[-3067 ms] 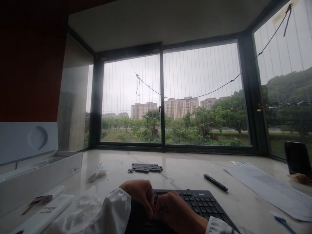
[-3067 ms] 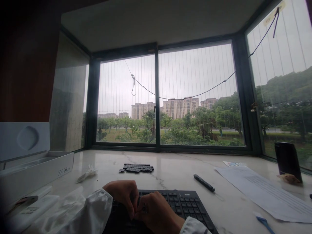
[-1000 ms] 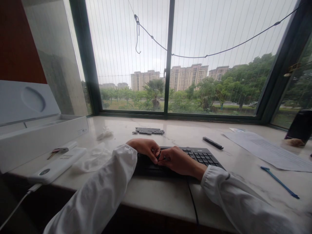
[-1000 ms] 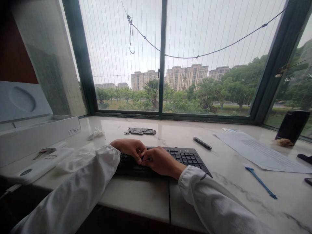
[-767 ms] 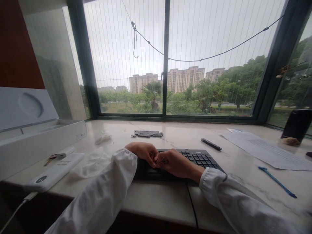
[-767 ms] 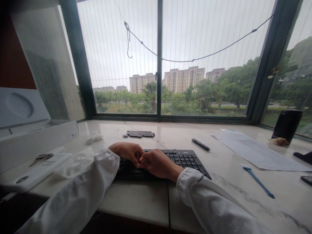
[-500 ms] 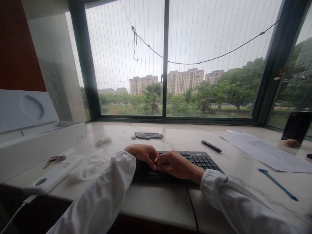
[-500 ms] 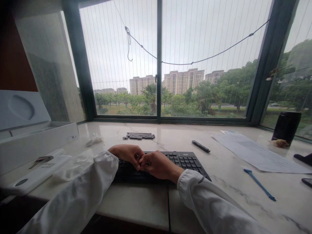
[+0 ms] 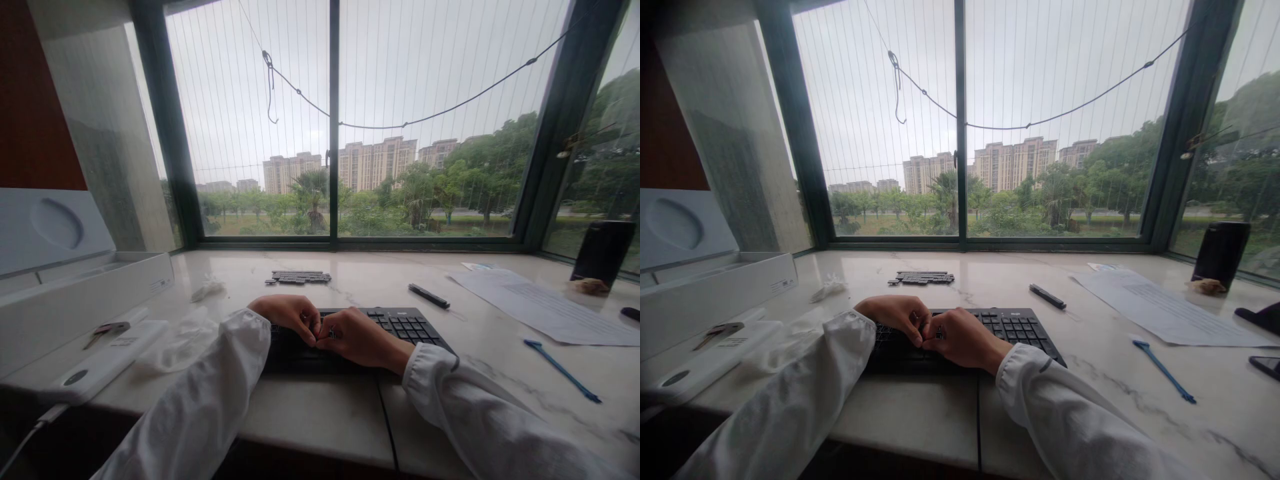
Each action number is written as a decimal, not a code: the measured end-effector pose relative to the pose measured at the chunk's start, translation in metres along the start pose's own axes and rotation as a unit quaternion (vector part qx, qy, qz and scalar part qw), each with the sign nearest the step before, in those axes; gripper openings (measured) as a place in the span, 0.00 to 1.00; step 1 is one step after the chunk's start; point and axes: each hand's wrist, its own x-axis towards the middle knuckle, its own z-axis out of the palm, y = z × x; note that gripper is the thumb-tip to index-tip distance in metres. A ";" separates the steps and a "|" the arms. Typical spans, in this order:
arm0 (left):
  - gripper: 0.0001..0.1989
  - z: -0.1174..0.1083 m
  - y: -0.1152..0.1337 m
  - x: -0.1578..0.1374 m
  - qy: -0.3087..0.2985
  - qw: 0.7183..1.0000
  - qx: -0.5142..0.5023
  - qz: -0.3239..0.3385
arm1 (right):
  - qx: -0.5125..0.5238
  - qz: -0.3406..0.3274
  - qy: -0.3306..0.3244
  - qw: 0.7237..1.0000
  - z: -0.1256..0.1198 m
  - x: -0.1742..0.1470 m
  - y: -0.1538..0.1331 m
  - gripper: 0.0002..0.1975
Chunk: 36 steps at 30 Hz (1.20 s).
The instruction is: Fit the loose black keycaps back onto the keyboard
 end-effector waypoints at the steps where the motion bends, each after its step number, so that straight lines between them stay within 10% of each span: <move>1: 0.22 0.000 0.000 -0.001 0.004 1.000 0.005 -0.004 | -0.007 -0.001 0.001 1.000 0.000 0.000 0.000 0.08; 36: 0.19 0.001 0.014 -0.009 0.030 0.997 0.049 -0.043 | -0.026 0.010 0.026 0.999 0.002 0.002 0.002 0.08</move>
